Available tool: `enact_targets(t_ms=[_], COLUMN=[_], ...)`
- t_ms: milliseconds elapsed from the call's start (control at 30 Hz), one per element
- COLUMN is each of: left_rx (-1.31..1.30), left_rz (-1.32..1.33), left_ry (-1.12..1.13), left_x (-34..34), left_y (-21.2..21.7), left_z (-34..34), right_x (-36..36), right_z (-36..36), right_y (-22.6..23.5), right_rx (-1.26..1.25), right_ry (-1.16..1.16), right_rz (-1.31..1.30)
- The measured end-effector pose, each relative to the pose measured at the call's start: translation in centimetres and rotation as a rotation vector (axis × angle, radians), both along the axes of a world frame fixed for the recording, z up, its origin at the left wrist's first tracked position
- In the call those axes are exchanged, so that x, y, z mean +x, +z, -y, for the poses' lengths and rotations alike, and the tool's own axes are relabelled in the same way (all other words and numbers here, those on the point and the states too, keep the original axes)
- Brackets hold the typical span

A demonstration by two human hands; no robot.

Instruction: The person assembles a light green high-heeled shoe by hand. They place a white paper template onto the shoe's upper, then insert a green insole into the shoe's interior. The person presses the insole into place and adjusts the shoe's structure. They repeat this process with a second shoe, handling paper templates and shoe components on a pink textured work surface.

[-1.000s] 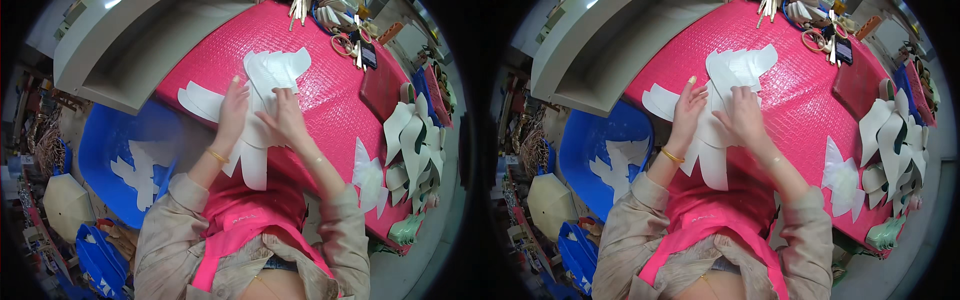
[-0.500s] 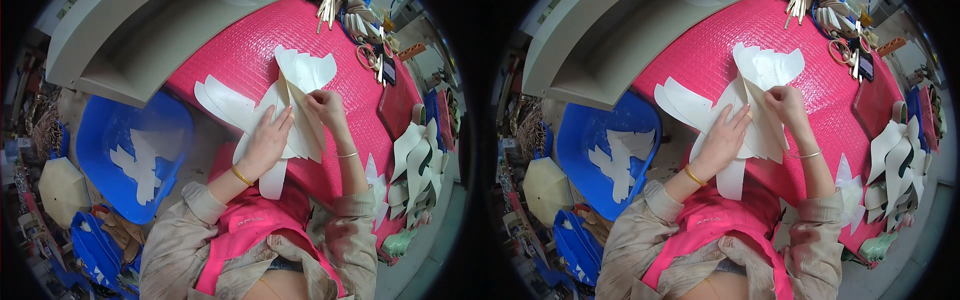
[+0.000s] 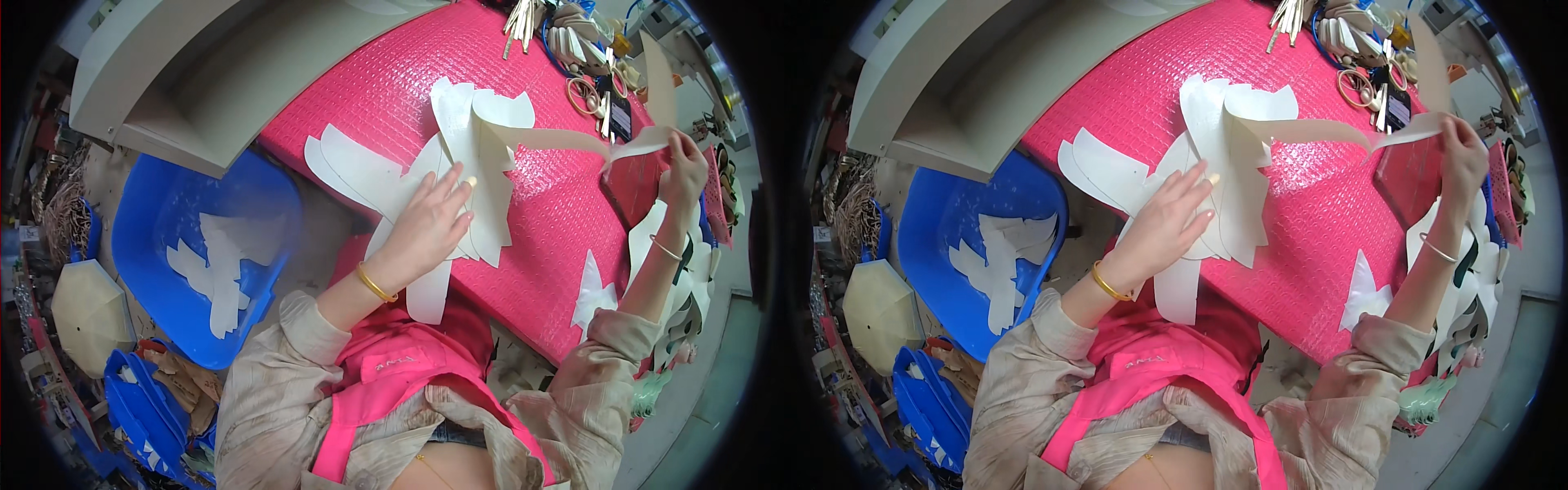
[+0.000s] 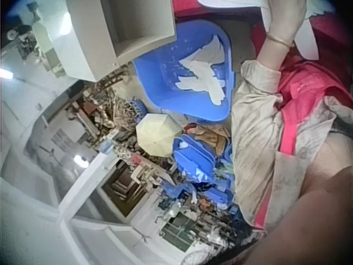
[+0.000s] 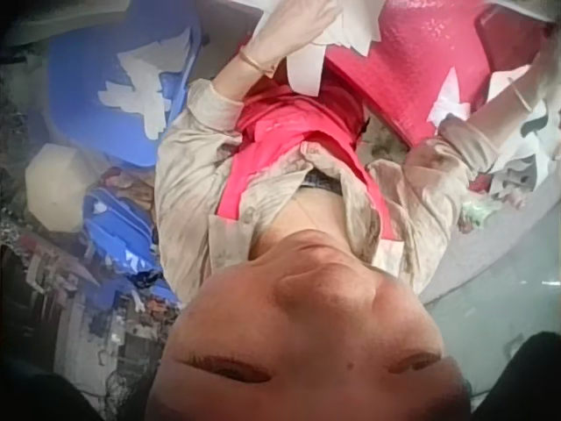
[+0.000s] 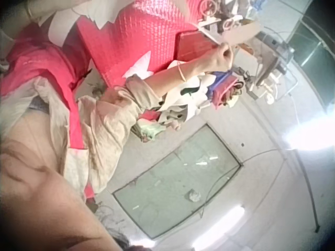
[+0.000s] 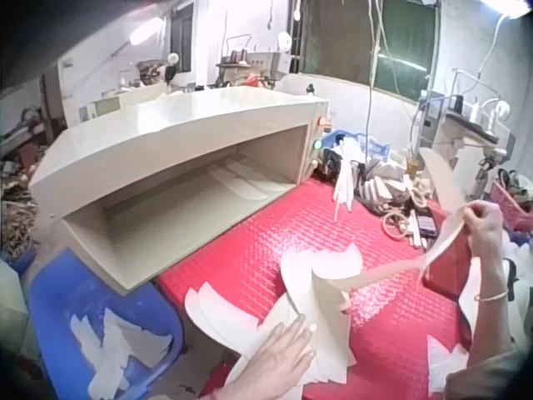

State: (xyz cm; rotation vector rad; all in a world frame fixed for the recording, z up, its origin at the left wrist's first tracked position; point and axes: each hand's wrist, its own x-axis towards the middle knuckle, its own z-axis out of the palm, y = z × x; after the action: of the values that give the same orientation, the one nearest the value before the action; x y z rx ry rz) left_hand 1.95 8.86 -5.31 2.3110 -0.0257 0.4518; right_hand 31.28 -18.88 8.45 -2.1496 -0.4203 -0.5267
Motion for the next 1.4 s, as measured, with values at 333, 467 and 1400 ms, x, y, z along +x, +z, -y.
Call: enact_targets(t_ms=[333,467,1400], left_rx=[-1.27,-1.642,-1.584], left_rz=[0.032,-0.021,-0.099], left_ry=[-0.147,-0.082,0.304], left_x=[2.1,0.4,-12.6], left_y=[6.3,5.4,-1.2], left_z=[3.5,-0.6,-10.2], right_x=[-18.4,-21.5,-21.8], right_z=[-9.9,-15.3,-67.5], right_y=[-2.4,-3.2,-18.6], right_rx=[-0.675,-0.189,0.337], right_ry=[0.432,0.83,0.996], right_rz=[0.584,-0.151,0.017])
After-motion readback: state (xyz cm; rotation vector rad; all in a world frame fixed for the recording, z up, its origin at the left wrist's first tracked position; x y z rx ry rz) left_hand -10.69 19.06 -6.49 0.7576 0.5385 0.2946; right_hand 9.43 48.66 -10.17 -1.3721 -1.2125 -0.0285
